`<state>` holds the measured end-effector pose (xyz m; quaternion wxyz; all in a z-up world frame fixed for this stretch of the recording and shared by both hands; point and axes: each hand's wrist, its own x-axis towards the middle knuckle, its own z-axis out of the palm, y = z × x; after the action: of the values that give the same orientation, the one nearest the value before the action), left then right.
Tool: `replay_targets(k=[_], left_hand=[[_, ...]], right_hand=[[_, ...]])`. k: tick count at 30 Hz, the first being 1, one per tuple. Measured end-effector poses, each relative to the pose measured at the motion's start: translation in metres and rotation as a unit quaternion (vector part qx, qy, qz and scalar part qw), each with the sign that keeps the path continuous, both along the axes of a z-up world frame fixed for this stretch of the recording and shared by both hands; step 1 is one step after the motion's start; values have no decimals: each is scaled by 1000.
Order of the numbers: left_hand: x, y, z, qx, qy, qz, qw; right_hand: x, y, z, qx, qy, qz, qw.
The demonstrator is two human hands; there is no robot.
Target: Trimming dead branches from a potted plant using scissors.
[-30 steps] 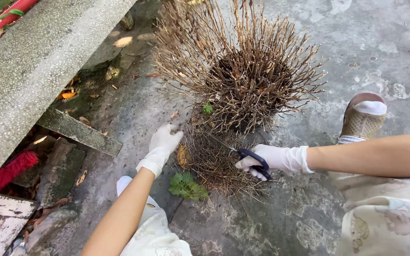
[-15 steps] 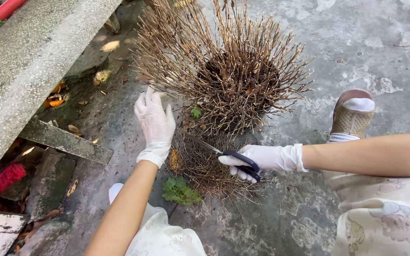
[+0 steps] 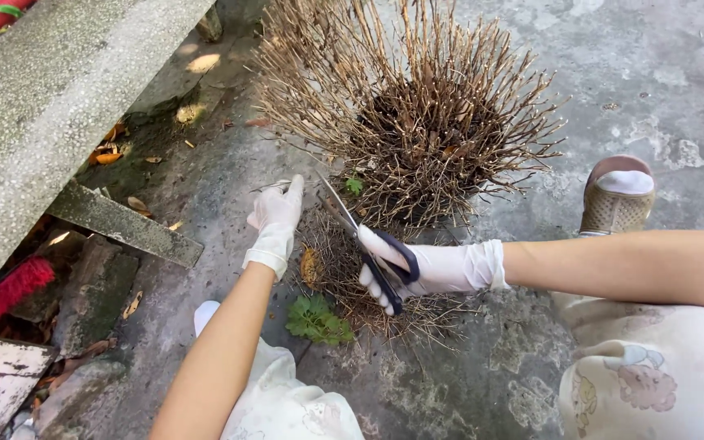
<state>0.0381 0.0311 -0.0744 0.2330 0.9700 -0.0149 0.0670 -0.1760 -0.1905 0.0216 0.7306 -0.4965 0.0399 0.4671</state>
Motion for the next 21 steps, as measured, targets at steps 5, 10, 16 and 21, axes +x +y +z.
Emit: replay_targets(k=[5, 10, 16, 21], left_hand=[[-5, -7, 11, -80, 78, 30, 993], [-3, 6, 21, -88, 61, 66, 992], [-35, 22, 42, -20, 138, 16, 990], [-74, 18, 29, 136, 167, -115, 970]], right_hand=[[16, 5, 4, 30, -38, -70, 996], [15, 17, 3, -17, -24, -72, 997], [1, 7, -28, -109, 10, -38, 993], [-24, -33, -42, -175, 16, 39, 984]])
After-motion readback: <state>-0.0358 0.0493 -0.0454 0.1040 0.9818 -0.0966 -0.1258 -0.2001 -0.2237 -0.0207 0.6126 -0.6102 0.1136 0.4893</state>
